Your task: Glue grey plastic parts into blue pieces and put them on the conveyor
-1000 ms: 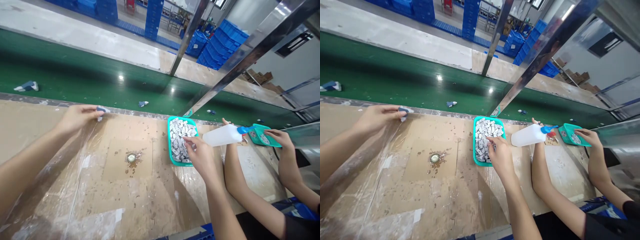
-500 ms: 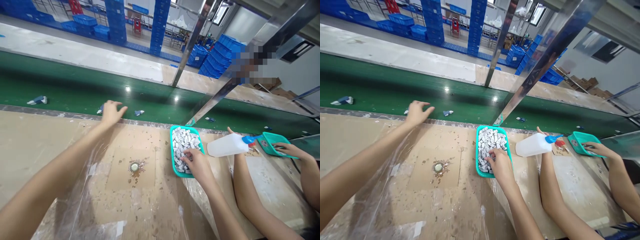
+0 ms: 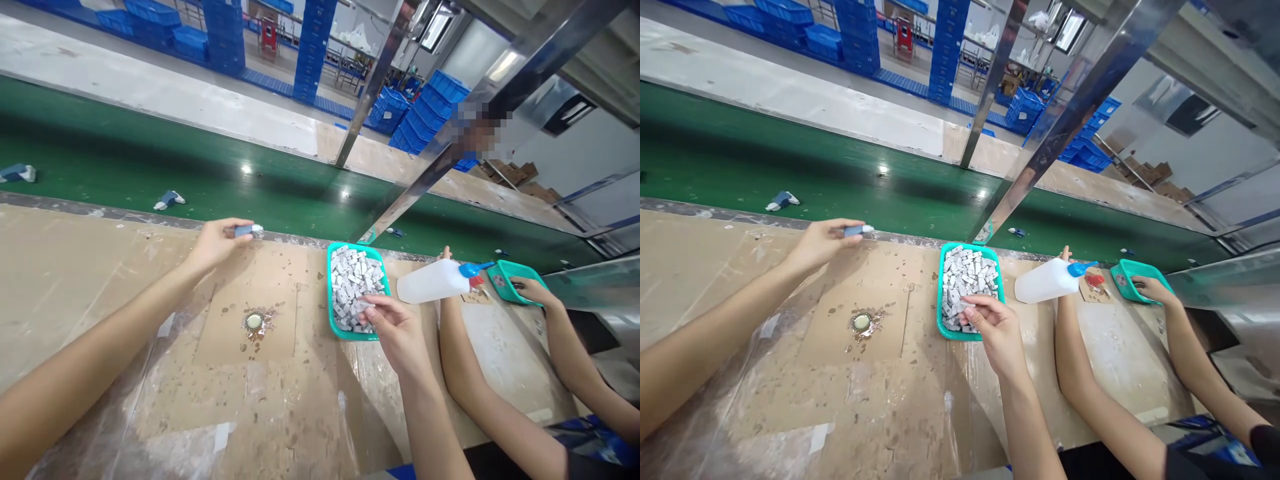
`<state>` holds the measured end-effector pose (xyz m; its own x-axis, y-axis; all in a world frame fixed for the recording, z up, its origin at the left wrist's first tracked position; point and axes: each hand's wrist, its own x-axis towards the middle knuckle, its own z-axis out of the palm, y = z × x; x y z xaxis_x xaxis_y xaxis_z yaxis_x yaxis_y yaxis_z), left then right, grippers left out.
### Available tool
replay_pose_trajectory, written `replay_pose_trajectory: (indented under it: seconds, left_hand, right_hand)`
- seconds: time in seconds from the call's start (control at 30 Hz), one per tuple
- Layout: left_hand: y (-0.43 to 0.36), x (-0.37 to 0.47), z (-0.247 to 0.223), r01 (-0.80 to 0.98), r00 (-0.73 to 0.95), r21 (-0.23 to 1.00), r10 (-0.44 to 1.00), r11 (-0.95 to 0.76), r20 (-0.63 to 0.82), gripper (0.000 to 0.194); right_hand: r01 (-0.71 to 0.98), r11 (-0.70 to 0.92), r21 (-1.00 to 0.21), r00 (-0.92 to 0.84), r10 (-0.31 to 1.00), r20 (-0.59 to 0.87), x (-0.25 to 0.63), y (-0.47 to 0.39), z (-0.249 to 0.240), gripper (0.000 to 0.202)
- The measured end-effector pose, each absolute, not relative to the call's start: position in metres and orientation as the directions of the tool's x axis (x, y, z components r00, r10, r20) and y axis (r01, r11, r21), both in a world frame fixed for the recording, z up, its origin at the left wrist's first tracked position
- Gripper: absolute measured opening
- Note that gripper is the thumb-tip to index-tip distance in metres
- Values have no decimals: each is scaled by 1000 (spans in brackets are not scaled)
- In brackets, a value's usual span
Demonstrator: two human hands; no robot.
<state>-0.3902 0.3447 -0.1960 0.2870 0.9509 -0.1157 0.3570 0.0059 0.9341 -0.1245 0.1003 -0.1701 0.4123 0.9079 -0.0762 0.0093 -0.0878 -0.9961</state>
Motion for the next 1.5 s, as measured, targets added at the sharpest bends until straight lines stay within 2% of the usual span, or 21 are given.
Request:
replay_pose_trajectory:
  seconds: [0.07, 0.17, 0.27, 0.37, 0.47, 0.6, 0.77, 0.83, 0.93, 1.0, 1.03, 1.1, 1.17, 1.3, 1.4, 1.5]
  left_hand:
    - [314, -408, -191, 165, 410, 962, 871, 219, -268, 42]
    - [268, -426, -188, 10, 547, 818, 681, 575, -486, 39]
    - [228, -430, -184, -43, 662, 691, 539, 722, -521, 33]
    - [200, -423, -182, -88, 736, 676, 505, 732, -450, 26]
    - [188, -419, -185, -132, 733, 717, 554, 684, -394, 27]
    - [189, -427, -196, -178, 651, 766, 658, 618, -379, 43]
    - [195, -439, -209, -166, 621, 808, 697, 565, -360, 32]
    - [198, -442, -212, -157, 626, 818, 697, 553, -350, 34]
    - [203, -447, -215, -175, 611, 812, 708, 557, -354, 41]
    - [207, -452, -216, -178, 542, 825, 753, 537, -373, 40]
    - [209, -454, -216, -182, 499, 830, 777, 527, -384, 39]
    - [214, -459, -215, -210, 428, 825, 808, 524, -404, 36]
    - [218, -463, -214, -267, 385, 807, 826, 527, -412, 36]
    - [222, -465, -213, -361, 368, 789, 853, 498, -370, 34]
    - [223, -463, -213, -413, 417, 753, 842, 512, -343, 28]
    - [224, -461, -214, -410, 393, 745, 839, 527, -377, 24]
  right_hand:
    - [-85, -77, -993, 365, 925, -103, -135, 100, -172, 23]
    - [-169, -80, -982, 297, 946, -128, -159, 102, -175, 25]
    - [-184, -106, -977, 247, 957, -151, -191, 104, -173, 23]
    - [-150, -139, -979, 213, 962, -169, -222, 105, -171, 21]
    - [-132, -131, -983, 197, 968, -156, -243, 108, -174, 18]
    - [-64, -154, -986, 219, 962, -165, -257, 112, -186, 19]
    - [174, -180, -968, 222, 965, -140, -261, 112, -198, 18]
    - [280, -178, -943, 195, 973, -126, -260, 112, -201, 19]
    - [306, -177, -935, 193, 974, -121, -259, 115, -208, 27]
    - [350, -131, -928, 252, 967, -42, -260, 118, -217, 29]
    - [418, -81, -905, 284, 958, 46, -261, 120, -224, 28]
    - [602, 42, -798, 286, 921, 264, -262, 123, -236, 22]
    - [739, 136, -660, 211, 884, 418, -263, 125, -247, 19]
    - [830, 192, -523, 109, 865, 490, -263, 129, -255, 21]
    - [845, 226, -485, 64, 858, 510, -263, 132, -256, 29]
    - [853, 233, -467, 46, 858, 512, -264, 134, -257, 31]
